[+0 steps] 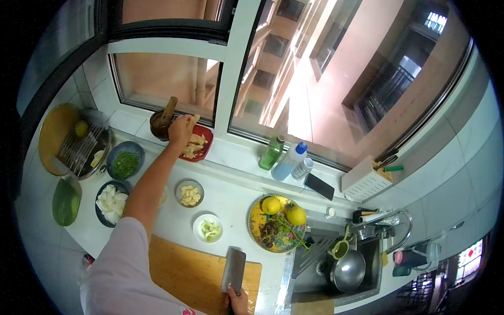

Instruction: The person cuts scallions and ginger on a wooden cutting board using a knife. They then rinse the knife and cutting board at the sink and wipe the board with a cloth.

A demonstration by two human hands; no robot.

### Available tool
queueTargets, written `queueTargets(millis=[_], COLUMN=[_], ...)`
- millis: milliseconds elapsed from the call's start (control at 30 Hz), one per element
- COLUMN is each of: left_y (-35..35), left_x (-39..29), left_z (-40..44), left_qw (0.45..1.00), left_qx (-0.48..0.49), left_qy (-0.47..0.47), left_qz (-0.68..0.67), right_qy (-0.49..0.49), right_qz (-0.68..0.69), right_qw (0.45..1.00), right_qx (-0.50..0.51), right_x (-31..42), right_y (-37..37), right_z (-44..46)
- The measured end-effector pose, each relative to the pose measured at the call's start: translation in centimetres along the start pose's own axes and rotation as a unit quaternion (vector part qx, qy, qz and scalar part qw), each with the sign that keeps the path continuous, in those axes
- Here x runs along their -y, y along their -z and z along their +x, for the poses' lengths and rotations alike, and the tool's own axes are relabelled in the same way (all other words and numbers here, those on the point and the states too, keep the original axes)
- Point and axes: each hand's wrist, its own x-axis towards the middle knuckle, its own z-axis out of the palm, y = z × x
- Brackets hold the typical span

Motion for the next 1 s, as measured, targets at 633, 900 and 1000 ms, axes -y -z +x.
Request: queueTargets(millis=[633,900,1000], left_y=[23.2,26.9,27.9], left_x=[-4.1,0.3,0.9], left_z=[-29.2,-41.7,-44.1], left_qw=[0.354,0.588,0.615], left_qx=[0.349,0.394,0.379], left_qy=[0.406,0.493,0.478], left_qz=[-0.767,-0.507,-0.500], right_qy=[-0.114,0.014,0.101], right_qz=[0.034,-0.086,-0.302], right_qw=[0.992,0.996,0.948], right_qx=[0.037,0.022,0.021], right_x=[5.6,5.5,6.5], right_y=[-0.8,-2.6,-4.2], right_z=[-1.3,-4.4,-7.2])
